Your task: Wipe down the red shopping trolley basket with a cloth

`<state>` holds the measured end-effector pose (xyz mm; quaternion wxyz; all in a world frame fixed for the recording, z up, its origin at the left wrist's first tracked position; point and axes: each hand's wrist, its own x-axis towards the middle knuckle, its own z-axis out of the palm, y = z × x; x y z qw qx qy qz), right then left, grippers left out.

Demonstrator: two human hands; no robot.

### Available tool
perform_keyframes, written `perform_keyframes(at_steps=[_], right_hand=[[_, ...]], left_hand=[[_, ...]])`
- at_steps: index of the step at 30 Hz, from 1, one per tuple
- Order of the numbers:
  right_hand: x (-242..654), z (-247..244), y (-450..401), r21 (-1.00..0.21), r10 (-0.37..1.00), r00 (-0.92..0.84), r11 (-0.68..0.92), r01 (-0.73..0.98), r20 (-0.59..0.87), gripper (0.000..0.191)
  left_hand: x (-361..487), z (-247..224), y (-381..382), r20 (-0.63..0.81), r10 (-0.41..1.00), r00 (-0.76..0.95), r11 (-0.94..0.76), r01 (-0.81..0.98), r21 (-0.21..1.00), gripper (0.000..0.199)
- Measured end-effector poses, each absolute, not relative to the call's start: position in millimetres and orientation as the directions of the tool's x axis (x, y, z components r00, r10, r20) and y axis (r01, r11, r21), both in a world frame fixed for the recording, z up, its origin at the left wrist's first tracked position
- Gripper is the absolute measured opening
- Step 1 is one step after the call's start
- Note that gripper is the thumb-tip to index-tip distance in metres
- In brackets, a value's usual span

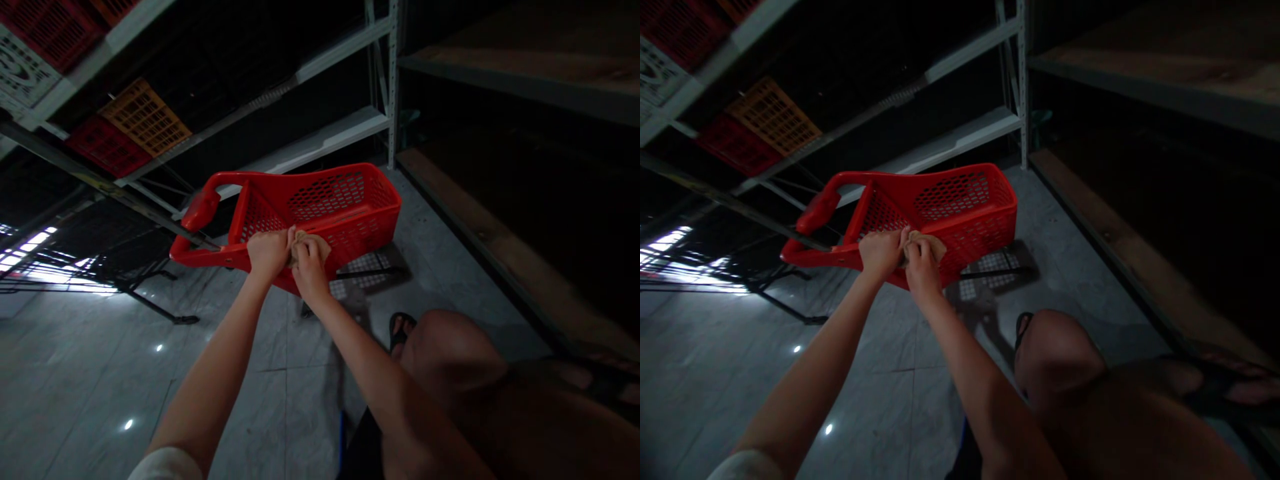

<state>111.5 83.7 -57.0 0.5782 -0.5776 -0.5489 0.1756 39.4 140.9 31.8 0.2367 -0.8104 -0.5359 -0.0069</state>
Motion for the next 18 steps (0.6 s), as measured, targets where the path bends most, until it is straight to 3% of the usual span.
perform_keyframes(at_steps=[4, 6, 10, 13, 15, 18], right_hand=[[135, -71, 80, -0.841, 0.817, 0.335, 0.298, 0.451, 0.469, 0.041], [158, -74, 79, -0.835, 0.759, 0.422, 0.283, 0.473, 0.496, 0.039], [233, -78, 89, -0.908, 0.481, 0.8, -0.019, 0.418, 0.358, 0.033], [286, -84, 99, -0.937, 0.32, 0.905, -0.115, 0.331, 0.28, 0.038], [294, -84, 101, -0.933, 0.332, 0.9, -0.12, 0.338, 0.283, 0.043], [257, -73, 96, -0.892, 0.471, 0.813, -0.108, 0.439, 0.343, 0.041]], left_hand=[[37, 33, 127, 0.275, 0.866, 0.418, -0.302, 0.874, -0.38, 0.073], [36, 35, 119, 0.259, 0.876, 0.406, -0.292, 0.875, -0.386, 0.071], [35, 41, 107, 0.215, 0.904, 0.368, -0.263, 0.879, -0.398, 0.068], [34, 43, 99, 0.205, 0.922, 0.329, -0.222, 0.881, -0.418, 0.069], [33, 43, 95, 0.212, 0.928, 0.308, -0.194, 0.882, -0.43, 0.07], [36, 43, 93, 0.228, 0.937, 0.266, -0.148, 0.891, -0.43, 0.07]])
